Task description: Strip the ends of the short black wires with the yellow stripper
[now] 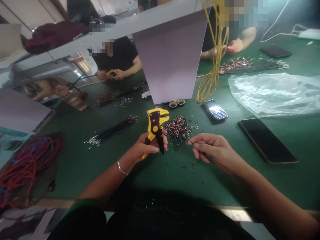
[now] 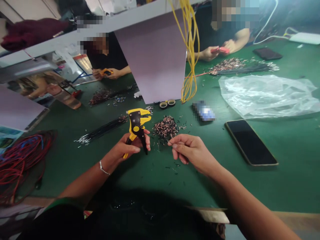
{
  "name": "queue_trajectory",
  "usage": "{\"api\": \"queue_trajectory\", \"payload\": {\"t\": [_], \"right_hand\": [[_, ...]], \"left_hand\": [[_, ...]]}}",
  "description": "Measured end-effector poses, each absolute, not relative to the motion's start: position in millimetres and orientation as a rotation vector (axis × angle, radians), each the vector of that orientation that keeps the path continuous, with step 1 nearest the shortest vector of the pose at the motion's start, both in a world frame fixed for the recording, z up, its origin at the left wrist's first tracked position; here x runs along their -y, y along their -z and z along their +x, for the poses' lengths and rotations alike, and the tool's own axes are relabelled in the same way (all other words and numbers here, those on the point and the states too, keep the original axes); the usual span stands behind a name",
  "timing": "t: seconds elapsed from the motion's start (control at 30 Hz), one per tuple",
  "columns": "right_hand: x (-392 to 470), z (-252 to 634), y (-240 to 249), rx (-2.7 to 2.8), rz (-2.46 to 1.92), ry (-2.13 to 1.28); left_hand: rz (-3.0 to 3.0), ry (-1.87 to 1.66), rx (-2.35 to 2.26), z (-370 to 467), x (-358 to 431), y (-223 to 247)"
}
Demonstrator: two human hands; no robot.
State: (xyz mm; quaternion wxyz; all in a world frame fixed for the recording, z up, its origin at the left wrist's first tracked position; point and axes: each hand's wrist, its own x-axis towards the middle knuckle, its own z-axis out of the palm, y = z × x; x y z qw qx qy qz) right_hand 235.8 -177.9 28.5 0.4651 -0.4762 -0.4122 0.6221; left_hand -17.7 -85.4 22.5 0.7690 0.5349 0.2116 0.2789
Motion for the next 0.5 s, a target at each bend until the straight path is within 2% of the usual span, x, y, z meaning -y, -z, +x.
{"api": "queue_trajectory", "payload": {"t": [0.5], "right_hand": [[190, 221, -30, 1.211, -1.206, -1.191]], "left_hand": [[1.174, -0.489, -0.362, -15, 92, -13]]}}
